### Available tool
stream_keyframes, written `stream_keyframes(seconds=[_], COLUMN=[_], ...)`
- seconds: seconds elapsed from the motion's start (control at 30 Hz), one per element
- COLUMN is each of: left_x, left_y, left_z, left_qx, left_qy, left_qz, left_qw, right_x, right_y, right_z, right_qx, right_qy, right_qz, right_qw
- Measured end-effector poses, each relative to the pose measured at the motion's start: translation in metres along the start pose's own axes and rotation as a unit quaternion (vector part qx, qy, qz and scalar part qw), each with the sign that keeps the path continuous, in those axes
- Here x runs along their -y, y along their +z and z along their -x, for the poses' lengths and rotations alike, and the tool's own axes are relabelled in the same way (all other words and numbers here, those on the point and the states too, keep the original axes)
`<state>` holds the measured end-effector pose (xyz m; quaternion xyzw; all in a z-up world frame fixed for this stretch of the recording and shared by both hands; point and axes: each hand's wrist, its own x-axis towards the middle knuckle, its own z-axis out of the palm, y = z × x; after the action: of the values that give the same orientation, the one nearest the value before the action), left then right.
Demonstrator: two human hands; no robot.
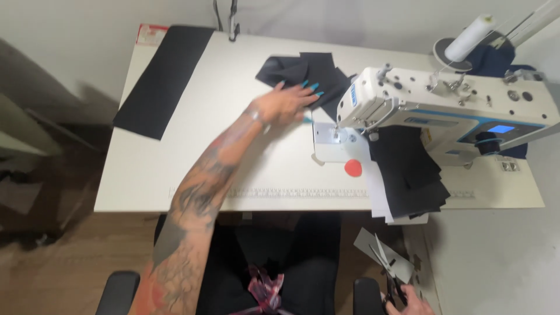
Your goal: Measuring and cutting strips of black leather using a ruler and scissors
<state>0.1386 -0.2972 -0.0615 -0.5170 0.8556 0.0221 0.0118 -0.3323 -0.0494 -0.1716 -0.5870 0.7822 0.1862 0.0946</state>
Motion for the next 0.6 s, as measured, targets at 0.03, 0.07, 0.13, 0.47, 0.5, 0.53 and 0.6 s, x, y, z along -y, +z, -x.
stream_keyframes(seconds=[0.03,0.07,0.13,0.47,0.5,0.53,0.6], left_x=[-0.014,-0.028,0.005,0.063,0.044,0.025,0.016], left_y=[-0.019,-0.038,-0.010,0.041,0.032,0.022,0.016], left_z=[0.027,0.054,0.079,0.232,0.241,0.249,0.259], left_qx=[-0.062,-0.123,-0.202,-0.232,-0.230,-0.206,-0.192], left_qy=[-0.011,-0.022,-0.110,-0.348,-0.353,-0.353,-0.346], left_qz=[0.091,0.180,0.144,0.016,0.018,0.029,0.032], left_qw=[0.994,0.976,0.962,0.908,0.907,0.912,0.918], right_x=[0.000,0.001,0.001,0.012,0.017,0.021,0.035], right_y=[-0.003,-0.006,-0.013,-0.033,-0.041,-0.050,-0.056], right_z=[-0.004,-0.008,-0.013,0.013,0.022,0.031,0.037], right_qx=[-0.014,-0.028,-0.044,-0.132,-0.131,-0.186,-0.250], right_qy=[0.001,0.002,-0.010,-0.032,-0.036,-0.078,-0.114], right_qz=[-0.002,-0.003,0.004,0.007,0.011,-0.005,-0.031], right_qw=[1.000,1.000,0.999,0.991,0.991,0.979,0.961])
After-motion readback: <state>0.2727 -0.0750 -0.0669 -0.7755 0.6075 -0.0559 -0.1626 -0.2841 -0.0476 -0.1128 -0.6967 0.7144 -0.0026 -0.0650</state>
